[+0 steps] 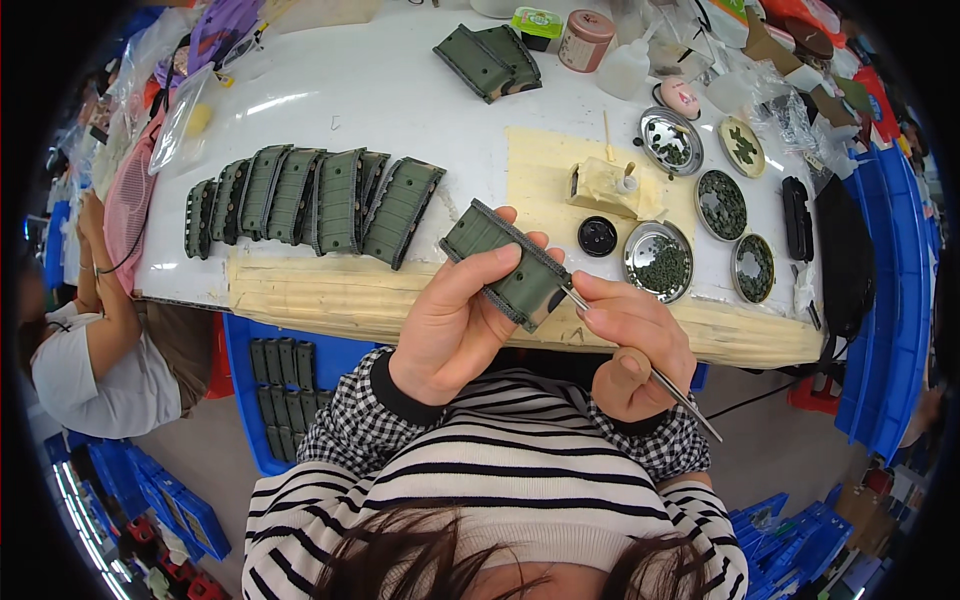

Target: Assembling plastic toy tank models by manually attaching small components using tweezers.

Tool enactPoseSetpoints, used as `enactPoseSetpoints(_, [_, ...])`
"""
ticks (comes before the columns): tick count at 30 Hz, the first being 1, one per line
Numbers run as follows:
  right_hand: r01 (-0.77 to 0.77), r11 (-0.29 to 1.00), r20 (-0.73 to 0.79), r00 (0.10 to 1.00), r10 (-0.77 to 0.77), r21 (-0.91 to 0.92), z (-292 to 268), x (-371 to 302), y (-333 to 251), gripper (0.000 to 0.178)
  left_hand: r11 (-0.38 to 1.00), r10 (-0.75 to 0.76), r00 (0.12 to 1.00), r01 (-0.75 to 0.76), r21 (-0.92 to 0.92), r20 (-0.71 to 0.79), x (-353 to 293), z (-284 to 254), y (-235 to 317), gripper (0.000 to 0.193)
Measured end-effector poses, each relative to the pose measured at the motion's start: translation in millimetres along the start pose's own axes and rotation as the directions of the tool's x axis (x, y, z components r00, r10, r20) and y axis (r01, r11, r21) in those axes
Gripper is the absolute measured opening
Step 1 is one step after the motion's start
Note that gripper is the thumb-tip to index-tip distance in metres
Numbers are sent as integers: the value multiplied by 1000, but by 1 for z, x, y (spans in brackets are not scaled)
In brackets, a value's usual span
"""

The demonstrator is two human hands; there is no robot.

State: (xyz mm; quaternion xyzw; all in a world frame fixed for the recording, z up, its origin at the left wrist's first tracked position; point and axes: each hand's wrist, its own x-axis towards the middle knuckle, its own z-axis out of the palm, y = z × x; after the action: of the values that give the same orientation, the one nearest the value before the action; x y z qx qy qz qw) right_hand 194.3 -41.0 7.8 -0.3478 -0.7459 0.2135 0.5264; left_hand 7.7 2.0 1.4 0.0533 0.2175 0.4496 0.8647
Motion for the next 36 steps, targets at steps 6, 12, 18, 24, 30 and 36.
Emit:
enactPoseSetpoints(6, [-29,999,-36,999,30,24,2,-1,-1,17,1000,-9,1000,9,2,8,-1,0,2,36])
enactPoseSetpoints(12, [-23,999,-61,998,25,22,4,-2,0,17,1000,-6,1000,6,12,2,-2,0,1,37])
enactPoseSetpoints(18, [-122,985,-116,984,136,119,8,-6,2,28,997,35,999,-32,76,-37,-1,3,2,37])
enactPoseSetpoints(24, [-147,932,-358,894,268,331,3,2,2,57,999,39,998,-39,-1,50,0,14,18,47])
enactPoseSetpoints(30, [-135,945,-372,895,245,298,-1,1,3,56,980,42,982,-4,-197,186,3,2,23,55])
enactPoseSetpoints(36, [-150,944,-279,931,235,294,2,5,-2,51,905,-85,992,115,-410,91,11,13,18,51])
